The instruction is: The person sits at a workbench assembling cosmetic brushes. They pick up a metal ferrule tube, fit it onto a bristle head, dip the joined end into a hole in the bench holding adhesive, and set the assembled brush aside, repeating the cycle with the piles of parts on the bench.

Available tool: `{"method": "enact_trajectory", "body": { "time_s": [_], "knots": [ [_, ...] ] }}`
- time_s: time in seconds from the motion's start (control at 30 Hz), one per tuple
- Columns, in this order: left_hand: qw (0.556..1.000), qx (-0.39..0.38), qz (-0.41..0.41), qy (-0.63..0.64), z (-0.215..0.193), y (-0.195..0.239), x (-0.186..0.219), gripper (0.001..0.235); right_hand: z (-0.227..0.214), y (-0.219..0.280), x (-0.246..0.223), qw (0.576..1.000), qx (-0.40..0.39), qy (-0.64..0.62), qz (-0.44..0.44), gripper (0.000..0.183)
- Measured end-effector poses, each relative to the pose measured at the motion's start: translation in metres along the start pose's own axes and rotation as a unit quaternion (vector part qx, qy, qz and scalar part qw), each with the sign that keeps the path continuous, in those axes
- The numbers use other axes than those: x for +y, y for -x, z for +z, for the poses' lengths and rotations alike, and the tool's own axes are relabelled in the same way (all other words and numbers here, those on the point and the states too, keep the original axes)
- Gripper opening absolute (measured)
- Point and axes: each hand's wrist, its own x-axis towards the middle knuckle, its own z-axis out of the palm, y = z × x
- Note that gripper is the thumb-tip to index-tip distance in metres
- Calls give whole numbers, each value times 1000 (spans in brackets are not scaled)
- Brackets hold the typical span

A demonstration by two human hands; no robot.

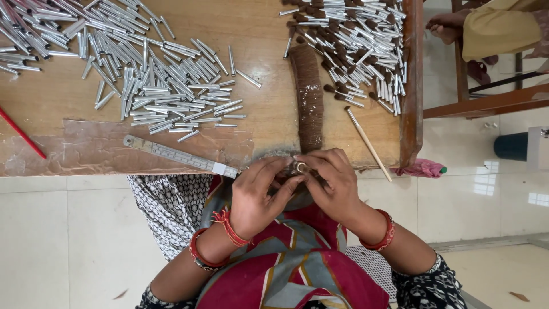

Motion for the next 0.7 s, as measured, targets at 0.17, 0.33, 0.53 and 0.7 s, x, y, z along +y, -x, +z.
{"method": "enact_trajectory", "body": {
  "time_s": [0.17,0.33,0.53,0.7],
  "knots": [
    [1000,3,13,-6,1,0,-2,35,1,2,2,1000,-20,-4,11,39],
    [1000,-3,-3,-17,2,-1,-1,35,0,2,3,999,-27,-7,16,41],
    [1000,5,17,-16,3,-2,0,35,-2,1,1,1000,-9,-17,9,41],
    [998,18,17,-56,7,1,-4,26,1,3,1,999,-29,0,25,36]
  ]
}}
